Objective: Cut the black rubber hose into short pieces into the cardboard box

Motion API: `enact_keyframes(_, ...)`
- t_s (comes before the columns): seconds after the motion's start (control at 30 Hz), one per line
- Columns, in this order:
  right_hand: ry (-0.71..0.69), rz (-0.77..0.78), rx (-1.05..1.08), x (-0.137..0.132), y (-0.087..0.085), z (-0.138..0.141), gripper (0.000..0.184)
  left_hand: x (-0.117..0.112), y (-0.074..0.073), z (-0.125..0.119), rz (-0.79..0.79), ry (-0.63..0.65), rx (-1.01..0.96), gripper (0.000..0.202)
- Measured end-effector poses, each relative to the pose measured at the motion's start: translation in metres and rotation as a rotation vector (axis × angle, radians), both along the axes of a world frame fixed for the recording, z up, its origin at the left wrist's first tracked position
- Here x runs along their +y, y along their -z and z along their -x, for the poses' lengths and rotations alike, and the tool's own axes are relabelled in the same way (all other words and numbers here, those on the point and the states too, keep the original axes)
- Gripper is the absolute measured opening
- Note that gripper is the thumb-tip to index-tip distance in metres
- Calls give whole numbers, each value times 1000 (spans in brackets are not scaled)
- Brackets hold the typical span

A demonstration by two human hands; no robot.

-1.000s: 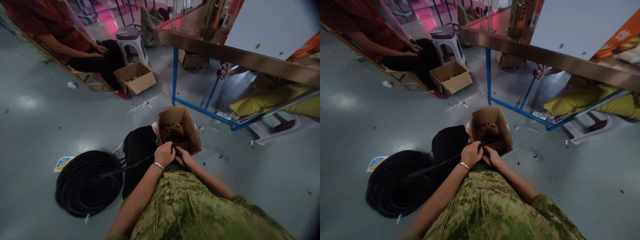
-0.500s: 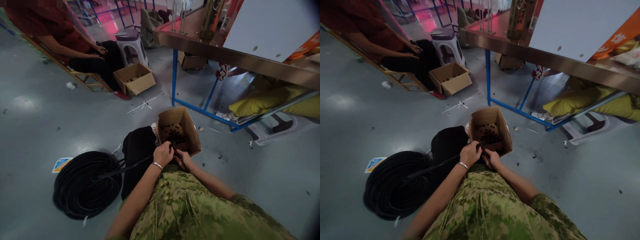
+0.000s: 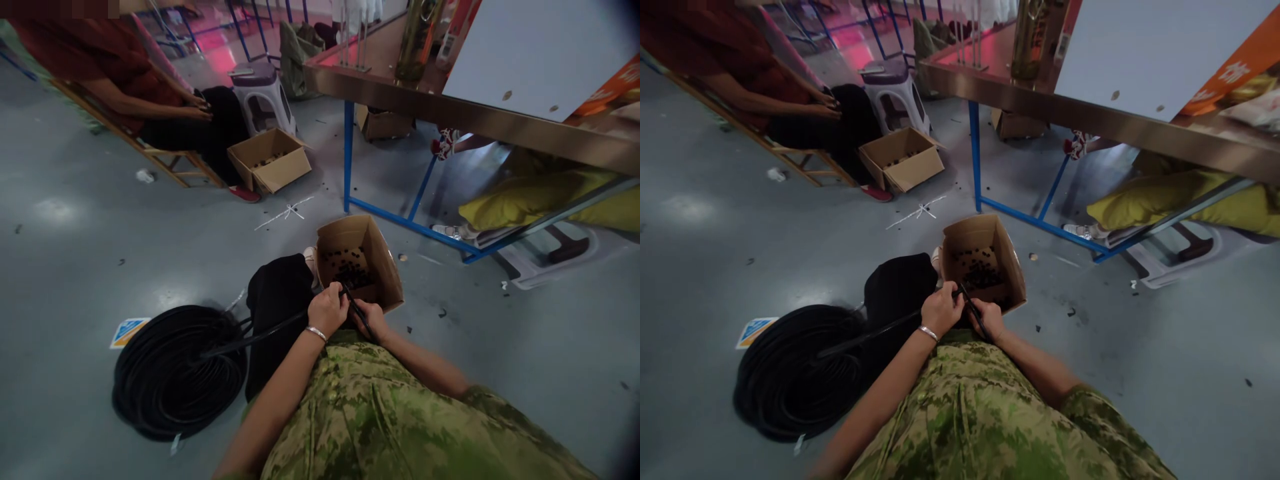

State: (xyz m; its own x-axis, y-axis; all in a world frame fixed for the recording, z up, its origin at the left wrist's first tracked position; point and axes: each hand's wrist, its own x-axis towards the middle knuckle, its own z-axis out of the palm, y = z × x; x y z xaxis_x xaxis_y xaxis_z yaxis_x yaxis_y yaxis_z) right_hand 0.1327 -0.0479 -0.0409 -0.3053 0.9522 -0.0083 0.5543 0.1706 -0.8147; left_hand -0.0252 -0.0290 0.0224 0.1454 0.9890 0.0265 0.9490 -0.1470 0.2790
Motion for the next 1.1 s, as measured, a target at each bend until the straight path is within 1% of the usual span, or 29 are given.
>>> enact_keyframes(0.13,38,-21,23,-1,-1,0,27,-5,-12,0,-121,130,64,27)
enact_keyframes(0.2,52,-39,24,-1,-4,0,27,-9,-21,-1,-129,114,145,27)
enact_keyframes(0.27,71,-46,21,-2,-6,0,27,-13,-28,0,-84,66,226,29)
enact_keyframes(0.33,86,-43,22,-2,-9,-1,27,-14,-32,2,-42,39,265,32)
enact_keyframes(0.4,80,-34,32,-2,-12,-2,27,-14,-31,5,-24,46,252,33)
enact_keyframes(0.5,42,-5,50,3,-17,-6,27,-10,-26,11,-8,89,202,32)
enact_keyframes(0.67,-107,21,96,16,-26,-12,35,-5,-21,16,23,205,170,29)
enact_keyframes(0.73,-132,32,102,19,-27,-13,37,-5,-20,16,37,236,158,28)
enact_keyframes(0.83,-123,70,109,21,-24,-14,38,-5,-18,16,37,229,141,29)
enact_keyframes(0.93,-95,108,87,20,-19,-15,34,-5,-17,16,37,203,160,30)
enact_keyframes(1.1,-36,85,52,14,-9,-16,26,-5,-15,15,50,195,210,31)
